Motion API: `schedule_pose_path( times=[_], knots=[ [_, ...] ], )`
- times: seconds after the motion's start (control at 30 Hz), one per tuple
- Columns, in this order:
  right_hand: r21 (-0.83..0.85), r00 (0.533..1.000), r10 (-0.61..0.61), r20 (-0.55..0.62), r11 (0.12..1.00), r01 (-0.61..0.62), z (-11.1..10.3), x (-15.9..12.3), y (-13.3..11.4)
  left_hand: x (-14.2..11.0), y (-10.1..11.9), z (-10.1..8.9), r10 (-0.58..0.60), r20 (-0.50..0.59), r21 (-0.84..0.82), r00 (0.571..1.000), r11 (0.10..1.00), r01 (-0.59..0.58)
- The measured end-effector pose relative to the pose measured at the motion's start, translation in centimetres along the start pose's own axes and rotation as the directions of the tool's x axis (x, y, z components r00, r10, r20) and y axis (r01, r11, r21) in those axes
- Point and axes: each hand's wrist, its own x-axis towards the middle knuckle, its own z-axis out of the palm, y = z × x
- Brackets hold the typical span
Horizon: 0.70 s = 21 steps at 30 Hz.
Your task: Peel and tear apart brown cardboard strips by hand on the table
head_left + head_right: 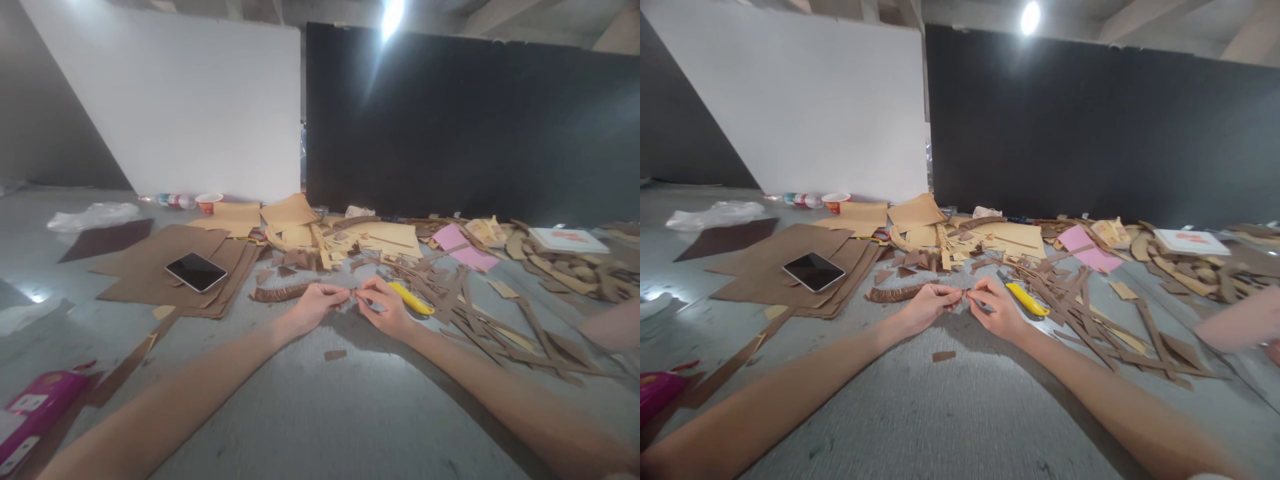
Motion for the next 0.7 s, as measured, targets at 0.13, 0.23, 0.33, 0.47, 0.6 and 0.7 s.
schedule_pose_path(
  times=[0.13,0.23,0.33,0.47,0.6,0.7],
  knots=[
    [0.057,0.997,0.021,0.073,0.998,-0.025,-0.4,0.3,-0.3,0.1,-0.1,0.0,0.015,-0.01,-0.014,1.0,1.0,-0.016],
    [0.081,0.993,0.03,0.117,0.996,-0.039,-0.5,0.3,-0.3,0.3,-0.4,-0.1,0.022,-0.057,-0.027,0.998,0.999,-0.024],
    [0.117,0.993,0.052,0.109,0.991,-0.065,-0.7,0.2,0.0,0.4,-0.6,-0.2,0.028,-0.104,-0.032,0.994,0.999,-0.032],
    [0.126,0.991,0.127,0.047,0.983,-0.131,-0.8,-0.2,0.5,0.4,-0.6,-0.2,0.021,-0.122,-0.025,0.992,0.999,-0.024],
    [0.089,0.977,0.214,-0.002,0.973,-0.213,-0.5,-0.3,1.0,0.4,-0.8,-0.2,0.024,-0.128,-0.006,0.992,1.0,-0.025],
    [0.076,0.964,0.262,0.038,0.962,-0.264,-0.2,0.0,1.1,0.5,-1.0,-0.2,0.033,-0.132,0.016,0.991,0.999,-0.032]
  ],
)
